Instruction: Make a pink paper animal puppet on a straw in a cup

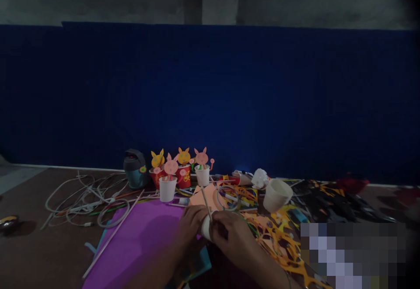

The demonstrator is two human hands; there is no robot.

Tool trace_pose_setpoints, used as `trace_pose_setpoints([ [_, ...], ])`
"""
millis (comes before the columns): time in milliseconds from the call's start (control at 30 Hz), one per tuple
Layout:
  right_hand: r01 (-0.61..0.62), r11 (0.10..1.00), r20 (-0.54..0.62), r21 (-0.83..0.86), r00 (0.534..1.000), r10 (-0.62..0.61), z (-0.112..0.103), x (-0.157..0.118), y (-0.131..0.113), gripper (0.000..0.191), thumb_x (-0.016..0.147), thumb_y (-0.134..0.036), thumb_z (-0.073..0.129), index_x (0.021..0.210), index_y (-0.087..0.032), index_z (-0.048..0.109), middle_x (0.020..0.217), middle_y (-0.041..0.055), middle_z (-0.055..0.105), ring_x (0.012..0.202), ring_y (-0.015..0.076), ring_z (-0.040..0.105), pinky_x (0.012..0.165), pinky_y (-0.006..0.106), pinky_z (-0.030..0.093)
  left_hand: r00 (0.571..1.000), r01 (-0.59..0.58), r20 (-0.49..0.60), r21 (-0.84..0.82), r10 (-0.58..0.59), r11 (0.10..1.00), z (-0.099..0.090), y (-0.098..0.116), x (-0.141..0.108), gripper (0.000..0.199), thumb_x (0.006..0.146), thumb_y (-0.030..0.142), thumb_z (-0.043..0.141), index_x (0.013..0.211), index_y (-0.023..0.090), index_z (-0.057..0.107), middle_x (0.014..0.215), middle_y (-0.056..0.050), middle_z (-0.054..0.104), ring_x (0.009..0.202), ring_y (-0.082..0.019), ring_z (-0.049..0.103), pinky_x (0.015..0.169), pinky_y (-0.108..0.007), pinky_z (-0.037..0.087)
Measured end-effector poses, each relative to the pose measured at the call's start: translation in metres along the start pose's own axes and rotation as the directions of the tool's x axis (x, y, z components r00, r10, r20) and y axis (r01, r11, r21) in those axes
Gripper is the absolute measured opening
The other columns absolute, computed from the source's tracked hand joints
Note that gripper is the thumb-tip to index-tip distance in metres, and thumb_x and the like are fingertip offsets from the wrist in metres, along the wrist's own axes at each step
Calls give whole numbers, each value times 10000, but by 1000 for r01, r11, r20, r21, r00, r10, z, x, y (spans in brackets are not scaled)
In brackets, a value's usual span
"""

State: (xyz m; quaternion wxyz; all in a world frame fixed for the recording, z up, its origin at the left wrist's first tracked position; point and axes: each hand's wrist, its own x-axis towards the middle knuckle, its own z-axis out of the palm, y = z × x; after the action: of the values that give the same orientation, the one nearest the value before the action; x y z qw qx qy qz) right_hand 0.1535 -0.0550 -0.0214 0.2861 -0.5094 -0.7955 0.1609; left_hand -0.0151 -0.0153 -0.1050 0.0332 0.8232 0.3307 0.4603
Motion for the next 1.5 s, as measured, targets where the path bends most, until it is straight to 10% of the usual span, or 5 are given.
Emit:
trace_pose_setpoints([
  [700,-1,1000,-19,26,1000,1,3,1,11,164,872,-197,485,803,-189,634,835,51,639,802,183,593,732,270,419,980,194,-6,-169,-197,966,-1,-6,-2,540,687,385,671,1177,206,532,1100,-116,630,1013,-312,580,871,-460,439],
  [900,-41,990,-186,133,980,65,10,1,17,240,881,-359,523,1031,-179,574,997,95,634,898,210,589,787,295,446,749,536,-76,-515,-658,669,-3,-7,5,553,711,356,702,1196,204,484,1056,-75,664,945,-243,634,809,-347,504],
  [1267,-149,989,464,12,877,126,-64,-12,38,230,738,-150,518,583,-207,679,537,-5,665,505,137,586,501,211,357,502,560,-220,-655,-837,508,-18,-18,22,528,714,399,695,1151,168,509,1042,-103,657,897,-259,647,756,-359,523],
  [1367,-334,943,571,-5,773,277,-96,-21,60,217,713,-175,537,591,-202,715,538,32,680,451,139,565,447,224,338,475,540,-227,-688,-850,486,-22,-23,22,471,757,400,653,1155,198,501,1078,-95,643,915,-263,637,750,-358,523],
  [1500,-329,944,453,-26,838,305,-101,-15,74,291,757,-196,507,520,-196,677,536,63,678,477,151,564,503,267,352,509,543,-172,-697,-844,469,-17,-20,18,500,719,360,688,1157,229,487,996,-67,659,864,-256,641,712,-354,528],
])
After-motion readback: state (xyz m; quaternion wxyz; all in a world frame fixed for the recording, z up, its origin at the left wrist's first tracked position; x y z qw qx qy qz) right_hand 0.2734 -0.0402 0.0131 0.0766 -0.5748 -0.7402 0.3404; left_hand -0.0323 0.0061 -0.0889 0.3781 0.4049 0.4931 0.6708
